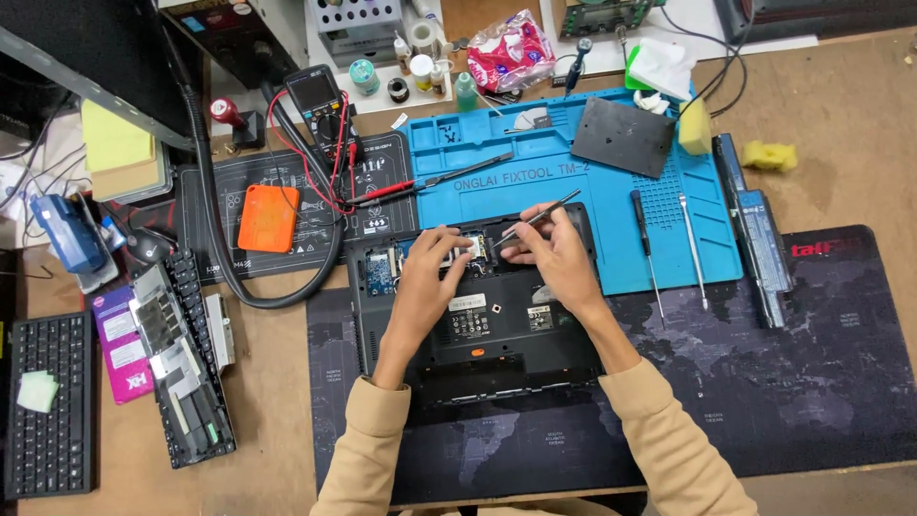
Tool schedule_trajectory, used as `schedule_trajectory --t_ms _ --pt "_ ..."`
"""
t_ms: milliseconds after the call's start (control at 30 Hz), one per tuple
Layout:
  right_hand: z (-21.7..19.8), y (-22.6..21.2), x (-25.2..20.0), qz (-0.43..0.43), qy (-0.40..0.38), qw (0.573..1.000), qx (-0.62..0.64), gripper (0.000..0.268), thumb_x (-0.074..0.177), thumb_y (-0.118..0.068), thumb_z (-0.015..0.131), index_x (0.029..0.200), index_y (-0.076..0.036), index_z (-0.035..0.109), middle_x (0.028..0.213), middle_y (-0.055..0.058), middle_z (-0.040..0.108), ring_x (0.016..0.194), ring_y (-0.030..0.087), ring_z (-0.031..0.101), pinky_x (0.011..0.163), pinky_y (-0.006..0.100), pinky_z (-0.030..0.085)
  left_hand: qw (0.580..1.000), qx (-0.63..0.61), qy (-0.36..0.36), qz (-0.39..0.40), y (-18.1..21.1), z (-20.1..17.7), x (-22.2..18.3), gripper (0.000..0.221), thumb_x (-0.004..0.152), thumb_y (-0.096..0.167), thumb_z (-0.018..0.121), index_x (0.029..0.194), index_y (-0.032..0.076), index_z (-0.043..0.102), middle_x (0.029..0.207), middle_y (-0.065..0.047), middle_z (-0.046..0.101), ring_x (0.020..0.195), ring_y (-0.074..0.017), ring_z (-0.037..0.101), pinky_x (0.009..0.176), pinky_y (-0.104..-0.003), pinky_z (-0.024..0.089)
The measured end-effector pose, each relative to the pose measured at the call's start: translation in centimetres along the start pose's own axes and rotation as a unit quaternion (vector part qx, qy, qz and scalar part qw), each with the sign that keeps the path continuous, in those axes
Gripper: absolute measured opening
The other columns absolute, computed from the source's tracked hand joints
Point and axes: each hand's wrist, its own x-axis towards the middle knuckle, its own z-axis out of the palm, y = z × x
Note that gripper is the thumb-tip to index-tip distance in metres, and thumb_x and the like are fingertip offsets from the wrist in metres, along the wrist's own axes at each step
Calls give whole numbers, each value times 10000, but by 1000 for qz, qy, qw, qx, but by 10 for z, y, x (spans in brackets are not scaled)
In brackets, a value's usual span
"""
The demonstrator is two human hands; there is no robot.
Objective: Disassembling a laptop by removing the battery, unscrewing the bottom casing, and disconnecting internal ribbon cables.
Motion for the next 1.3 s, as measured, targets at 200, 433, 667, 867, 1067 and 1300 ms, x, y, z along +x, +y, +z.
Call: schedule_trajectory --t_ms 200,433,667,867,1067,1300 --pt "5 -1 4 -7 4 996 -86 215 1064 -142 542 1199 16 485 989 251 688 798 269 761 712 370 678 998 53 -11 14 1 8 -3 59 964 144 703 1015 116 695 1241 -109 617 1331 -397 520 1195 -573 274" --pt "17 -13 -3 -36 10 985 -166 191 1070 -143 536 1188 3 500 975 268 682 813 284 759 674 376 676 1000 -7 9 -1 10 4 -6 56 972 139 694 1009 104 673 1280 -100 605 1368 -395 489 1232 -524 219" --pt "12 -7 -1 -46 4 988 -149 190 1072 -145 525 1197 -3 502 970 239 685 800 257 752 666 369 680 1000 -13 26 -2 11 6 -8 53 964 126 699 989 90 669 1275 -102 611 1373 -397 484 1242 -511 210" --pt "15 -14 -2 -46 -2 987 -153 187 1073 -142 515 1200 -6 498 979 228 686 801 246 745 658 370 678 999 -15 32 -2 11 8 -9 51 958 122 704 991 95 677 1271 -101 613 1372 -396 487 1245 -508 214" --pt "17 -18 -3 -50 -12 985 -165 179 1076 -145 510 1194 -10 497 978 228 679 790 253 748 638 381 680 999 -9 38 1 8 10 -10 55 956 126 704 995 98 676 1275 -95 612 1370 -390 491 1244 -506 217" --pt "18 -18 2 -33 -14 986 -161 183 1065 -157 532 1190 -24 510 983 218 675 772 248 749 619 373 678 999 -9 40 1 10 9 -9 48 954 124 708 985 101 680 1271 -85 618 1372 -377 494 1247 -489 221"
